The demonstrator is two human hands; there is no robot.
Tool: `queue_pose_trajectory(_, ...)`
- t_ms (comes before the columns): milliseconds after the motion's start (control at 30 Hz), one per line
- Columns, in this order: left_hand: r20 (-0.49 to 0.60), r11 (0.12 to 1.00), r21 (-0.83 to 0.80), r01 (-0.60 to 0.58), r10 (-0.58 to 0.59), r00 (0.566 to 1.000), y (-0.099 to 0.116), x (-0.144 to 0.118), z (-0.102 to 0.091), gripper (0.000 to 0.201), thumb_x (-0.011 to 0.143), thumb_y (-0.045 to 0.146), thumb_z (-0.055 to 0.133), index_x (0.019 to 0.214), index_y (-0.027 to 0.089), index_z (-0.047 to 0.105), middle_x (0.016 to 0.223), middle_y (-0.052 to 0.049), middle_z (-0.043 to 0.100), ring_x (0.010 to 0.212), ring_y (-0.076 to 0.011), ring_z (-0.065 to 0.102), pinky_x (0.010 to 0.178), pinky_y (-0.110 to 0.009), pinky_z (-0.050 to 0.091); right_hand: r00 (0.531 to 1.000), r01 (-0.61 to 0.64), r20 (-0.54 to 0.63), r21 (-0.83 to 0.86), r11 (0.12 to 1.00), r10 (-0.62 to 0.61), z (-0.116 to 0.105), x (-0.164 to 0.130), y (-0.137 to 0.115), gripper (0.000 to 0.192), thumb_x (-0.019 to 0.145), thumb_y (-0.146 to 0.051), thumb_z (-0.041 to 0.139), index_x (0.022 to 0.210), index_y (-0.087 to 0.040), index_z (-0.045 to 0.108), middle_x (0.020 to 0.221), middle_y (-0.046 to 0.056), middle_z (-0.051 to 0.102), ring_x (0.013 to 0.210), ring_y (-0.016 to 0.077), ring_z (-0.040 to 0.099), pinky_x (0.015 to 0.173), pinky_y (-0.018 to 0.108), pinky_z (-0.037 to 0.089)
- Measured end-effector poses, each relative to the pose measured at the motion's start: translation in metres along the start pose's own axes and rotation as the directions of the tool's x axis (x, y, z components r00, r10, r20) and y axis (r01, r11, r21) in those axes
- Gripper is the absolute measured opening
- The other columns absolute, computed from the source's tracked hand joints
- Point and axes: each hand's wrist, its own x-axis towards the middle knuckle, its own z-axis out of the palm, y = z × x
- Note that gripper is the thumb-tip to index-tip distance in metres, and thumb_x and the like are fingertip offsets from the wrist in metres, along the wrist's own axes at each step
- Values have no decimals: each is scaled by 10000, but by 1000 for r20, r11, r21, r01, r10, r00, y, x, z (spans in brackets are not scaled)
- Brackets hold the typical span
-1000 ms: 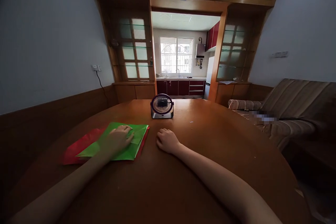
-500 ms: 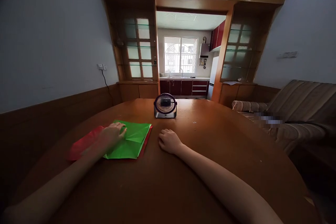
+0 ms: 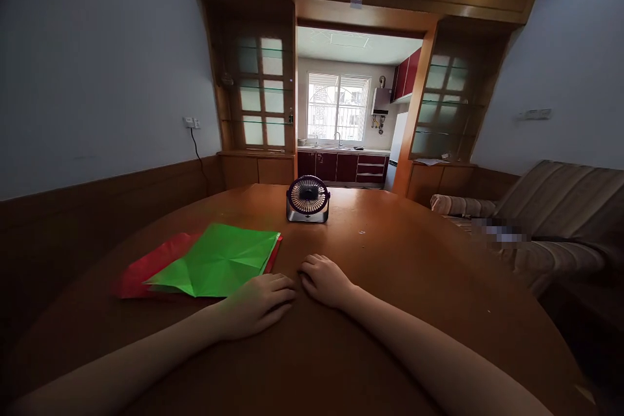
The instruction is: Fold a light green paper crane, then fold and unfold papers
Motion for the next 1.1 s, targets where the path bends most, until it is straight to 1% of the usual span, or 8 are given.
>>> queue_pose_trajectory(200, -7, 997, -83, 6, -6, 1000, -5, -7, -6, 283, 935, 218, 455, 1174, 218, 607, 1109, -66, 645, 986, -194, 612, 858, -310, 486, 1000, -17, 16, -11, 1000, 18, 0, 4, -1, 176, 897, -156, 469, 981, -155, 624, 947, 84, 641, 883, 188, 582, 819, 318, 454)
queue_pose_trajectory(567, -23, 996, 13, -92, 92, 995, -11, -7, -13, 271, 928, 194, 426, 1105, 194, 631, 1044, -65, 673, 901, -197, 624, 777, -322, 487, 999, -19, 30, -24, 1000, 20, -3, 4, -4, 175, 896, -147, 466, 987, -153, 616, 951, 88, 631, 883, 192, 579, 816, 322, 446)
queue_pose_trajectory(633, -87, 996, 68, -53, 59, 994, -19, -9, -18, 278, 928, 188, 407, 1082, 187, 639, 1036, -71, 682, 908, -202, 631, 788, -335, 488, 999, -17, 30, -27, 999, 17, -3, 3, -4, 180, 897, -150, 466, 996, -155, 616, 961, 89, 631, 888, 193, 581, 819, 325, 447)
queue_pose_trajectory(700, -177, 990, 114, 82, -61, 982, -31, -10, -21, 292, 933, 196, 390, 1081, 188, 642, 1076, -83, 679, 972, -213, 628, 855, -366, 480, 999, -14, 32, -32, 999, 15, -3, 3, -3, 186, 897, -154, 463, 1004, -156, 616, 967, 89, 632, 891, 194, 582, 823, 329, 449)
queue_pose_trajectory(800, -242, 901, 162, 402, -359, 901, -47, -14, -17, 441, 905, 416, 482, 1280, 192, 548, 1359, -145, 530, 1269, -302, 470, 1049, -497, 358, 999, -14, 40, -38, 999, 15, -3, 3, -3, 194, 898, -155, 458, 1010, -156, 615, 968, 91, 631, 888, 194, 581, 819, 328, 452)
queue_pose_trajectory(900, -46, 750, 143, 646, -647, 761, -58, -18, -5, 774, 833, 642, 479, 1451, 192, 356, 1528, -177, 289, 1415, -365, 240, 1100, -600, 212, 999, -14, 43, -40, 999, 16, -3, 3, -2, 196, 903, -161, 450, 1007, -153, 617, 965, 92, 629, 886, 193, 578, 816, 326, 453)
queue_pose_trajectory(1000, 175, 678, 107, 727, -732, 658, -61, -20, 5, 820, 846, 674, 398, 1480, 162, 304, 1536, -180, 252, 1431, -358, 195, 1113, -593, 172, 999, -4, 39, -41, 999, 5, -3, 3, -2, 198, 908, -164, 446, 1003, -151, 619, 970, 95, 630, 902, 196, 578, 830, 330, 452)
queue_pose_trajectory(1100, 195, 680, 81, 729, -728, 657, -61, -19, 5, 722, 879, 587, 383, 1454, 152, 363, 1527, -153, 291, 1428, -328, 225, 1133, -551, 170, 999, 8, 33, -55, 998, -6, -3, 3, -2, 196, 903, -162, 452, 999, -142, 622, 976, 98, 633, 910, 200, 579, 838, 333, 457)
